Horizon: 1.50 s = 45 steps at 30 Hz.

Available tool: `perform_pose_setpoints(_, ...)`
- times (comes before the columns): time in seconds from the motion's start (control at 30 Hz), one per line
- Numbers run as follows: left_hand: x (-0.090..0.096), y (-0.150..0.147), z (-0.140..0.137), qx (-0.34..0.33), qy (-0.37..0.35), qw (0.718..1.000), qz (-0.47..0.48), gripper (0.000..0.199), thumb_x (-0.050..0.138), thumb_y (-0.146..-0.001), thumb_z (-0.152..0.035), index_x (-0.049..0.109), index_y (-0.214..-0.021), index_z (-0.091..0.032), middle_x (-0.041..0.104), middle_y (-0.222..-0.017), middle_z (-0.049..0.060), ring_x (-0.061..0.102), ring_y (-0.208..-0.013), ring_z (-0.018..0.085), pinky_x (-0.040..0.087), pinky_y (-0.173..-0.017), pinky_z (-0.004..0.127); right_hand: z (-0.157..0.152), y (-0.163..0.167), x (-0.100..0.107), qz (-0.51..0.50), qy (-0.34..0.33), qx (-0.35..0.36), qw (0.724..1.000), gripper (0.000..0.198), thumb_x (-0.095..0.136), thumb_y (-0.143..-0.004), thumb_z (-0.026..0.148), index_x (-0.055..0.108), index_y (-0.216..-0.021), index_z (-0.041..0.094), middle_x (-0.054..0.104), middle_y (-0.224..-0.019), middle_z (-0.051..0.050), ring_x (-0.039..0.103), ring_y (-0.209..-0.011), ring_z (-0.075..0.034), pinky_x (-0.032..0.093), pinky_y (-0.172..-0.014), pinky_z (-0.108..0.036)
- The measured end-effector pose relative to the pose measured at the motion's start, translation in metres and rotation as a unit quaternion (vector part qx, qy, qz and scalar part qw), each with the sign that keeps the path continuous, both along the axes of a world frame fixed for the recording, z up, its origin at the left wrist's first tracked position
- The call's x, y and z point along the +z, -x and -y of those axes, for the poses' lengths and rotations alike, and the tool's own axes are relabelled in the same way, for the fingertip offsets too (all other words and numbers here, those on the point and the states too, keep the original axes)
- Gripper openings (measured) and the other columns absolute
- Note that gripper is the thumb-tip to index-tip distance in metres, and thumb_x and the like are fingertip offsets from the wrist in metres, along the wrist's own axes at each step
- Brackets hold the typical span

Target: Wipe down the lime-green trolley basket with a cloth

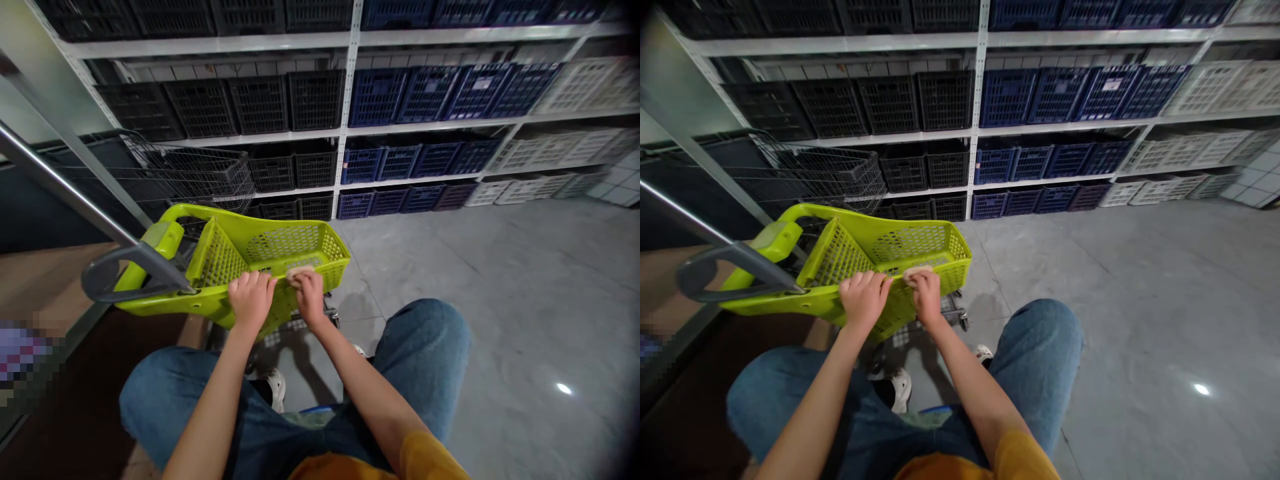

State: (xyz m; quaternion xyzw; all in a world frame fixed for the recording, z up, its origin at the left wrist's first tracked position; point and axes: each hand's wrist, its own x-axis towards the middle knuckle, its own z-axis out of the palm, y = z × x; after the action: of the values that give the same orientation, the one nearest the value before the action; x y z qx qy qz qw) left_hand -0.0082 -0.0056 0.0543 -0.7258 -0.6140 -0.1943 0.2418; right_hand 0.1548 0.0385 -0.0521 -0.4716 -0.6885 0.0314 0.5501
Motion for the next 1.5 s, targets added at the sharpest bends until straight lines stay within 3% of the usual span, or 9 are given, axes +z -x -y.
perform_pose_setpoints(0.17, 0.0, 0.002, 0.002, -0.013, 0.005, 1.0, -0.004, 0.032, 0.042, -0.098, -0.044, 0.066, -0.091, -0.023, 0.067, -0.086, 0.009, 0.053, -0.087, 0.027, 0.028, -0.079, 0.042, 0.005, -0.022, 0.004, 0.097, -0.023, 0.109, 0.989, 0.037, 0.049, -0.092, 0.014, 0.061, -0.125, 0.025, 0.062, -0.124, -0.01, 0.051, -0.12, -0.024, 0.041, -0.106, -0.041)
perform_pose_setpoints(0.37, 0.001, 0.001, 0.002, -0.015, 0.011, 1.0, 0.013, 0.034, 0.042, -0.099, -0.044, 0.067, -0.092, -0.023, 0.068, -0.086, 0.009, 0.052, -0.087, 0.028, 0.028, -0.079, 0.042, -0.027, -0.107, -0.006, -0.007, 0.011, -0.09, 0.996, 0.039, 0.041, -0.083, 0.007, 0.066, -0.11, 0.018, 0.065, -0.112, -0.012, 0.055, -0.109, -0.025, 0.044, -0.099, -0.046)
perform_pose_setpoints(0.47, 0.002, 0.0, 0.003, -0.015, 0.011, 1.0, 0.016, 0.035, 0.041, -0.099, -0.044, 0.067, -0.092, -0.023, 0.067, -0.086, 0.009, 0.052, -0.088, 0.028, 0.028, -0.079, 0.042, -0.015, -0.076, -0.004, -0.018, 0.01, -0.098, 0.995, 0.045, 0.04, -0.079, 0.004, 0.065, -0.112, 0.019, 0.065, -0.114, -0.012, 0.054, -0.109, -0.025, 0.044, -0.098, -0.044)
perform_pose_setpoints(0.6, 0.001, 0.001, 0.003, -0.01, 0.009, 1.0, 0.004, 0.036, 0.04, -0.099, -0.045, 0.067, -0.091, -0.023, 0.067, -0.086, 0.01, 0.052, -0.087, 0.028, 0.028, -0.079, 0.042, 0.014, -0.008, 0.005, 0.05, 0.007, 0.02, 0.999, 0.047, 0.044, -0.084, 0.005, 0.062, -0.123, 0.024, 0.062, -0.124, -0.009, 0.05, -0.118, -0.026, 0.041, -0.105, -0.044)
perform_pose_setpoints(0.73, -0.001, 0.003, 0.003, -0.009, -0.004, 1.0, -0.011, 0.034, 0.041, -0.099, -0.045, 0.066, -0.09, -0.023, 0.066, -0.085, 0.009, 0.052, -0.086, 0.027, 0.028, -0.079, 0.042, 0.013, -0.021, 0.006, 0.105, 0.015, 0.104, 0.989, 0.044, 0.046, -0.088, 0.008, 0.064, -0.124, 0.026, 0.062, -0.124, -0.008, 0.049, -0.117, -0.024, 0.041, -0.104, -0.041)
perform_pose_setpoints(0.9, -0.002, 0.003, 0.002, -0.006, -0.009, 1.0, -0.013, 0.034, 0.042, -0.099, -0.045, 0.066, -0.089, -0.022, 0.066, -0.083, 0.009, 0.051, -0.085, 0.026, 0.028, -0.079, 0.042, -0.014, -0.118, 0.001, 0.066, 0.098, -0.102, 0.988, 0.029, 0.049, -0.081, 0.005, 0.074, -0.082, 0.019, 0.061, -0.103, -0.011, 0.048, -0.102, -0.025, 0.041, -0.092, -0.041)
perform_pose_setpoints(1.03, -0.001, 0.003, 0.003, -0.006, -0.004, 1.0, -0.01, 0.035, 0.041, -0.099, -0.045, 0.066, -0.089, -0.022, 0.065, -0.082, 0.008, 0.051, -0.084, 0.026, 0.027, -0.078, 0.041, -0.024, -0.145, 0.012, 0.052, 0.128, -0.216, 0.967, 0.024, 0.053, -0.08, 0.009, 0.075, -0.082, 0.021, 0.057, -0.114, -0.011, 0.044, -0.11, -0.027, 0.036, -0.096, -0.044)
perform_pose_setpoints(1.3, -0.001, 0.002, 0.006, -0.002, -0.006, 1.0, -0.008, 0.033, 0.043, -0.099, -0.044, 0.066, -0.09, -0.023, 0.066, -0.083, 0.007, 0.052, -0.085, 0.026, 0.027, -0.078, 0.04, -0.033, -0.095, -0.003, -0.243, 0.08, -0.14, 0.957, 0.049, 0.046, -0.081, 0.018, 0.054, -0.129, 0.016, 0.059, -0.127, -0.013, 0.053, -0.119, -0.021, 0.04, -0.107, -0.039)
perform_pose_setpoints(1.5, 0.0, -0.002, 0.011, 0.002, -0.009, 1.0, -0.015, 0.033, 0.043, -0.099, -0.044, 0.066, -0.09, -0.023, 0.065, -0.082, 0.007, 0.051, -0.083, 0.026, 0.027, -0.077, 0.041, -0.044, -0.098, 0.001, -0.4, 0.157, -0.165, 0.888, 0.045, 0.051, -0.074, 0.021, 0.059, -0.117, 0.012, 0.068, -0.106, -0.009, 0.062, -0.096, -0.021, 0.051, -0.089, -0.037)
